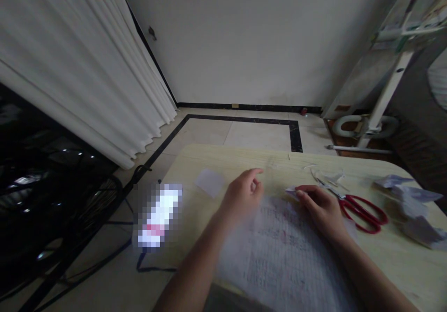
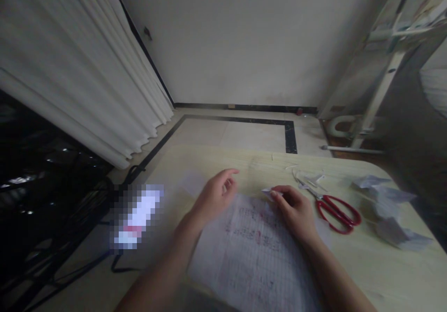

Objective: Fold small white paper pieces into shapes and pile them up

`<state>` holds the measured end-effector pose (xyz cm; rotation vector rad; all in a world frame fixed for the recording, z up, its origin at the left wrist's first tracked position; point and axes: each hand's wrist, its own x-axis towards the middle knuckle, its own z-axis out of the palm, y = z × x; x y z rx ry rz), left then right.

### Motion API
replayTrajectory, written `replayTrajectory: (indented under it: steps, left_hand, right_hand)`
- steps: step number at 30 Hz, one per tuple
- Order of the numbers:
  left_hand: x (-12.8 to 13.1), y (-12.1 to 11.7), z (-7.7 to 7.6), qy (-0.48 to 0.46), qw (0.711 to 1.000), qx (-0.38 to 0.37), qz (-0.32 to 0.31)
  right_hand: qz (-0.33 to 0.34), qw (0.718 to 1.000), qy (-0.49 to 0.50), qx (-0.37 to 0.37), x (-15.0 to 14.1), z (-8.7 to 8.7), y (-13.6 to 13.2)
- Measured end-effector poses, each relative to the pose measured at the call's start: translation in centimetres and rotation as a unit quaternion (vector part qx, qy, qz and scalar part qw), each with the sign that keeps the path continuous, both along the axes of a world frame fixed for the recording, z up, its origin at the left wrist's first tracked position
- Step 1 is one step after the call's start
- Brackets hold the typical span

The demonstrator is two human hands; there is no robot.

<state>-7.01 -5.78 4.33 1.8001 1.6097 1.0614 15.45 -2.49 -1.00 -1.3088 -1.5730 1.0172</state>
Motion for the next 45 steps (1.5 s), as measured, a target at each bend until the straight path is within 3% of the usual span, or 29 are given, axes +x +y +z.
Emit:
replayTrajectory:
  steps: [4, 7, 10, 17, 26, 33, 36, 45]
  left_hand:
    - [-10.2, -4.8, 2.2, 0.135, 0.976, -0.031, 0.170]
    - [-17.5, -8.3, 2.0, 0.261, 0.913, -0.128, 0.286]
    - [-21.3, -10.1, 1.0, 0.325, 0.878, -0.210, 0.281]
    - [-21.6, -9.6, -0.3, 0.409, 0.847, -0.255, 0.226]
    - [-22.2, -8.9, 0.7, 0.407, 0.857, -0.220, 0.225]
    - [-22.6, -9.5, 0.0, 0.434, 0.844, -0.251, 0.189]
    - [-22.9, -10.0, -0.1, 0.425, 0.854, -0.240, 0.180]
    - [-22.9, -10.4, 0.3, 0.407, 0.857, -0.223, 0.222]
  right_hand:
    - [0.005, 1.000, -0.006, 0.016, 0.0, -0.2, 0.2]
    - [0.010, 1.000, -0.010, 0.024, -0.2, 0.1, 0.1]
    - [0.003, 1.000, -0.018, 0.025, -0.2, 0.3, 0.0]
    - [-0.007, 0.999, -0.022, 0.028, 0.2, -0.1, 0.0]
    - [-0.011, 0.999, -0.041, 0.034, 0.2, 0.5, -0.2]
    - [-0.015, 0.999, -0.031, 0.021, 0.1, 0.6, -0.3]
    - [-0.012, 0.999, -0.032, 0.019, 0.0, 0.9, -0.4]
    - [-0.019, 0.999, -0.034, 0.017, -0.1, 1.1, -0.4]
